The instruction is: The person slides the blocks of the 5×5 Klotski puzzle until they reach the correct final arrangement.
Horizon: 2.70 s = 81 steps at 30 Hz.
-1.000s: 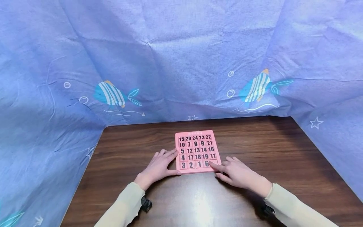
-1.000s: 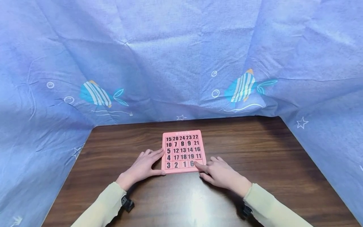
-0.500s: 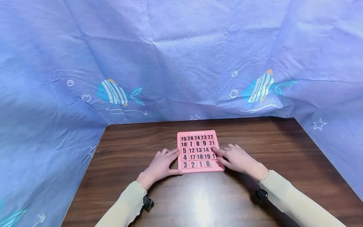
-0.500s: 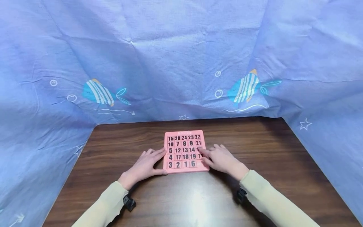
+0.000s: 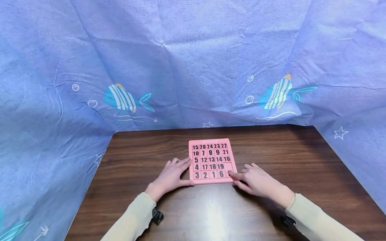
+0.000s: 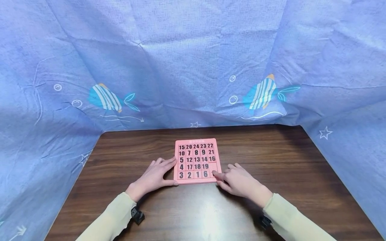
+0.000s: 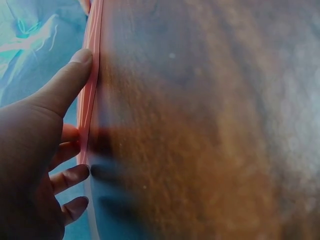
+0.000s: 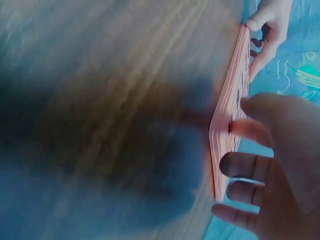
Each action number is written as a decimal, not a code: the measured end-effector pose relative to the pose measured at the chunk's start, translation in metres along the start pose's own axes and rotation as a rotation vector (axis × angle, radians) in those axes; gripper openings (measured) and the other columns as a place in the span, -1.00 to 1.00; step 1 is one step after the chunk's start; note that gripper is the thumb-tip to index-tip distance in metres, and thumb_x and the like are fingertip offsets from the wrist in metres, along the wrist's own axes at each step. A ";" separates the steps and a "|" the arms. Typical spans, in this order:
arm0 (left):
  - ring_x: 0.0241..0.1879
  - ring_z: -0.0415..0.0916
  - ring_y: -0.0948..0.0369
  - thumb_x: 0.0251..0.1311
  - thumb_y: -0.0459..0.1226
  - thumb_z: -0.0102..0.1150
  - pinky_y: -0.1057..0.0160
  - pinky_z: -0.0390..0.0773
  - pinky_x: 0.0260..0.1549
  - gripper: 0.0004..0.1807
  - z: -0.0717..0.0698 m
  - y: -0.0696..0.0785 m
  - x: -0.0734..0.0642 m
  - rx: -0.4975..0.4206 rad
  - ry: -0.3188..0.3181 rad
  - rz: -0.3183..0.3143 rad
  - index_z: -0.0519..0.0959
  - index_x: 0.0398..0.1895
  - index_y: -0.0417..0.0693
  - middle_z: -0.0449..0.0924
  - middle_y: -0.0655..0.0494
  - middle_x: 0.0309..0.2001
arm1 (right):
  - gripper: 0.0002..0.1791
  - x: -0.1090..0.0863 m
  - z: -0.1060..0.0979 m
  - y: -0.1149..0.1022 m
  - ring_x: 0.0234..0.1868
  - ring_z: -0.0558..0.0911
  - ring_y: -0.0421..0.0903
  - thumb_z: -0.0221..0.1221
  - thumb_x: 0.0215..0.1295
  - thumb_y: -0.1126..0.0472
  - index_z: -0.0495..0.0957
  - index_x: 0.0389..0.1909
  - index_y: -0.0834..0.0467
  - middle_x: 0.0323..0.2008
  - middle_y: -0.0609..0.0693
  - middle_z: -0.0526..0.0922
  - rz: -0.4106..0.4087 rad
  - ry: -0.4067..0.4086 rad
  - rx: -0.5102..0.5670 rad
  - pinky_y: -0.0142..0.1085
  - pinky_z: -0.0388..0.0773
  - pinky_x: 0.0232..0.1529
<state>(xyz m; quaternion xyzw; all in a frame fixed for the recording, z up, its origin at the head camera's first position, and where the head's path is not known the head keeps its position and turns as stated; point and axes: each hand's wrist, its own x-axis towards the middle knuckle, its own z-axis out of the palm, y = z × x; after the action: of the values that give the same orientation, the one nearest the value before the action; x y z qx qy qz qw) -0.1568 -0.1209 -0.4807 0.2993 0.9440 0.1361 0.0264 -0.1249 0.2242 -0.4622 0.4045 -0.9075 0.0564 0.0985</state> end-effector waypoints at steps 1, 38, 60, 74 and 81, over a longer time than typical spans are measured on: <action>0.01 0.27 0.15 -0.10 0.41 0.08 0.14 0.21 -0.12 0.03 0.000 0.000 0.000 0.001 0.003 0.003 0.23 0.39 0.04 0.20 0.14 0.38 | -0.63 0.000 -0.001 0.001 -0.45 0.39 -0.16 0.20 0.20 0.01 0.62 0.04 -0.04 -0.49 -0.21 0.64 -0.008 -0.007 0.016 -0.26 0.22 -0.39; 0.00 0.29 0.14 -0.10 0.37 0.13 0.11 0.22 -0.11 0.01 -0.001 0.002 0.001 -0.001 0.010 0.011 0.26 0.38 0.02 0.24 0.12 0.36 | -0.48 0.037 0.008 0.041 -0.36 0.59 -0.07 0.06 0.33 -0.03 0.40 0.27 0.05 -0.52 -0.07 0.63 0.196 -0.122 0.113 -0.04 0.44 -0.24; -0.01 0.27 0.17 -0.12 0.39 0.12 0.10 0.20 -0.08 0.03 -0.002 0.003 0.001 -0.005 -0.009 -0.020 0.23 0.39 0.06 0.21 0.16 0.38 | -0.47 0.029 0.010 0.022 -0.42 0.42 -0.11 0.10 0.28 -0.08 0.48 0.19 0.11 -0.62 -0.17 0.58 0.179 -0.123 0.075 -0.22 0.26 -0.36; 0.02 0.29 0.15 -0.13 0.41 0.09 0.07 0.23 -0.07 0.03 0.004 0.002 0.003 0.023 -0.004 0.004 0.24 0.39 0.07 0.23 0.17 0.37 | -0.43 0.063 0.021 0.061 -0.19 0.56 0.14 0.01 0.34 -0.11 0.36 0.30 0.05 -0.49 -0.03 0.66 0.304 -0.198 0.126 0.12 0.32 -0.07; 0.00 0.29 0.15 -0.13 0.41 0.09 0.08 0.23 -0.09 0.03 0.002 0.001 0.002 0.032 0.002 -0.003 0.24 0.39 0.07 0.22 0.18 0.37 | -0.43 0.061 0.019 0.053 -0.21 0.56 0.14 0.04 0.32 -0.12 0.40 0.27 0.06 -0.35 0.08 0.70 0.276 -0.173 0.124 0.09 0.33 -0.07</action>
<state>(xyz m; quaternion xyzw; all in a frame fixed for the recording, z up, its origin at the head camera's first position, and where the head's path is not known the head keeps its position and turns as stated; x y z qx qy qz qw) -0.1573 -0.1189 -0.4819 0.2980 0.9466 0.1213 0.0207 -0.2070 0.2124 -0.4680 0.2848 -0.9542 0.0901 -0.0137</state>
